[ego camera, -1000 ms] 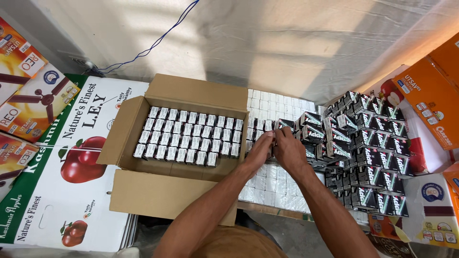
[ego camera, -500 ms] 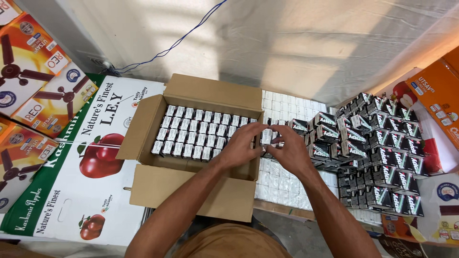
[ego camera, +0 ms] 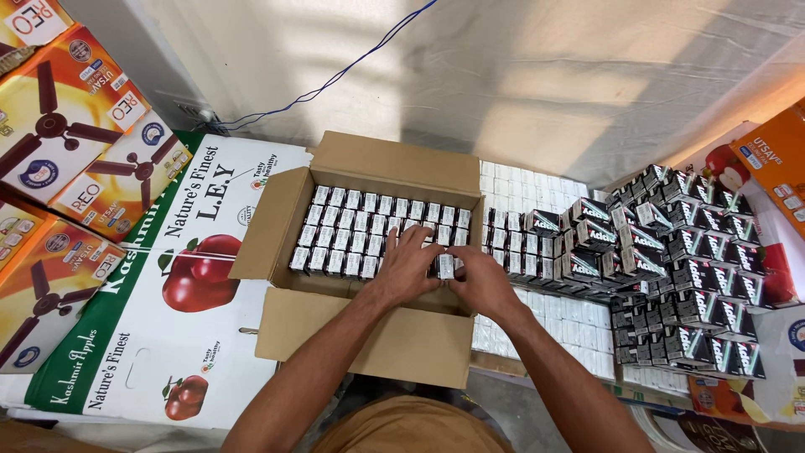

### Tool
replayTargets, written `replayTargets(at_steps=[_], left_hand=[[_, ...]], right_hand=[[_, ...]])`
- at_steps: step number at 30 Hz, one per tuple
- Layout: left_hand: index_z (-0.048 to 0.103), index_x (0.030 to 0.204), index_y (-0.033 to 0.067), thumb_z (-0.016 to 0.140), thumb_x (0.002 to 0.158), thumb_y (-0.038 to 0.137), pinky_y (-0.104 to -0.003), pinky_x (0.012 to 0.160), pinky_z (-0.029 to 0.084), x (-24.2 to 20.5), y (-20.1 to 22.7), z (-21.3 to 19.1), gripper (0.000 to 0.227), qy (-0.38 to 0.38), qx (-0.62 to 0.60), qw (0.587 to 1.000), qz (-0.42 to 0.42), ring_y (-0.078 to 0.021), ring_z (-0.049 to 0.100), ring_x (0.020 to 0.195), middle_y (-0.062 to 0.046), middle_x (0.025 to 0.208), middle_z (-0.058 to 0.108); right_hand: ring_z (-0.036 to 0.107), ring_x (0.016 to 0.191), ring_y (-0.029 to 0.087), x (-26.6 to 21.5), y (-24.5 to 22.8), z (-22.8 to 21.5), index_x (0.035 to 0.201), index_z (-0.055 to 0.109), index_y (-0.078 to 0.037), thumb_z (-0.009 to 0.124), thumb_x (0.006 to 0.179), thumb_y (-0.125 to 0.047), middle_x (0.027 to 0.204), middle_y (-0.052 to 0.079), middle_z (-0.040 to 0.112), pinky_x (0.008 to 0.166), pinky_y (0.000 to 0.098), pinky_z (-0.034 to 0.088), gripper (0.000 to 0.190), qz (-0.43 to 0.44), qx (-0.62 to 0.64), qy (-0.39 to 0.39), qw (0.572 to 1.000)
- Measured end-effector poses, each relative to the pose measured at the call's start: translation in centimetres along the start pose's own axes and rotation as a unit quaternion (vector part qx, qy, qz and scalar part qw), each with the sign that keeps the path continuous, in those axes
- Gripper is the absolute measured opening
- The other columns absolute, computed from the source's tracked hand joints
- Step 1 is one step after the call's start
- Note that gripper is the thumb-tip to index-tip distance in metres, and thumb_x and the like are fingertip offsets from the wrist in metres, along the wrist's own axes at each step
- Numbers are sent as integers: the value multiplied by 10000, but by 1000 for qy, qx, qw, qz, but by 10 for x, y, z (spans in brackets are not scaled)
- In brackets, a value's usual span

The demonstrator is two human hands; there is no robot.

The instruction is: The person repeatedly picks up small black boxes from a pile and places them into a larger cardboard box, arranging them in neat rows. The person continues this process until the larger box is nearly full.

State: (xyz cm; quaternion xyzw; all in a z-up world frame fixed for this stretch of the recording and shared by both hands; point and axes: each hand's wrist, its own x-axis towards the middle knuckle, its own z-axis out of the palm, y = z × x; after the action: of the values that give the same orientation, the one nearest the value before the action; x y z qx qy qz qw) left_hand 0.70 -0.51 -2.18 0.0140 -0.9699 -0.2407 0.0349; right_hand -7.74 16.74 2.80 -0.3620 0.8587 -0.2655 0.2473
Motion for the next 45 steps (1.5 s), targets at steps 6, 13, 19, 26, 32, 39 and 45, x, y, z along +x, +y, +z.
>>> replayTargets(at_steps=[6,13,19,26,32,39,45], left_hand=[[643,1214,168,828,731,348,-738,1133,212,-2,-18,32,548,-11,-8,1000,-1,-376,378,1414,-96,1340,476],[663,1140,134,844,703,327,-758,1133,188,-7,-13,29,511,-14,40,999,-3,-400,352,1435,-118,1364,480],[649,1187,100,843,724,314,-773,1141,151,-4,-13,32,545,-26,46,998,-27,-429,312,1472,-160,1446,448],[565,1329,63,849,732,292,-791,1132,152,1,-28,50,699,-20,36,999,-32,-450,307,1468,-194,1470,418],[544,1340,34,858,739,267,-797,1116,190,-2,-27,52,717,-10,37,999,-36,-462,324,1451,-223,1476,419],[533,1358,35,857,715,311,-776,1126,175,-4,-31,59,772,-7,29,999,-30,-475,264,1477,-217,1490,395],[562,1317,72,868,687,327,-764,1126,175,-10,-27,53,745,3,34,999,-25,-480,279,1471,-217,1484,412]], right_hand=[[728,1034,362,3,16,27,1406,550,-25,709,840,-56,1257,200,636,831,476,644,589,-34,-55,1,998],[720,979,419,21,37,60,1365,551,-19,726,833,-69,1200,184,613,773,517,645,562,-63,-185,-8,981],[722,946,439,36,52,75,1348,545,0,740,819,-37,1174,197,622,749,518,642,565,-59,-189,-9,980],[684,858,553,43,50,82,1326,504,-3,749,790,7,1195,217,547,697,617,627,590,-58,-172,2,983],[681,863,570,42,47,88,1358,454,-35,731,805,21,1262,215,490,719,632,625,621,-36,-192,0,981],[678,821,575,44,53,93,1369,472,-18,729,794,21,1268,254,505,646,605,639,631,-55,-217,13,975],[694,830,549,40,60,91,1358,518,-33,735,804,-19,1263,246,541,640,577,635,595,-58,-221,-6,973]])
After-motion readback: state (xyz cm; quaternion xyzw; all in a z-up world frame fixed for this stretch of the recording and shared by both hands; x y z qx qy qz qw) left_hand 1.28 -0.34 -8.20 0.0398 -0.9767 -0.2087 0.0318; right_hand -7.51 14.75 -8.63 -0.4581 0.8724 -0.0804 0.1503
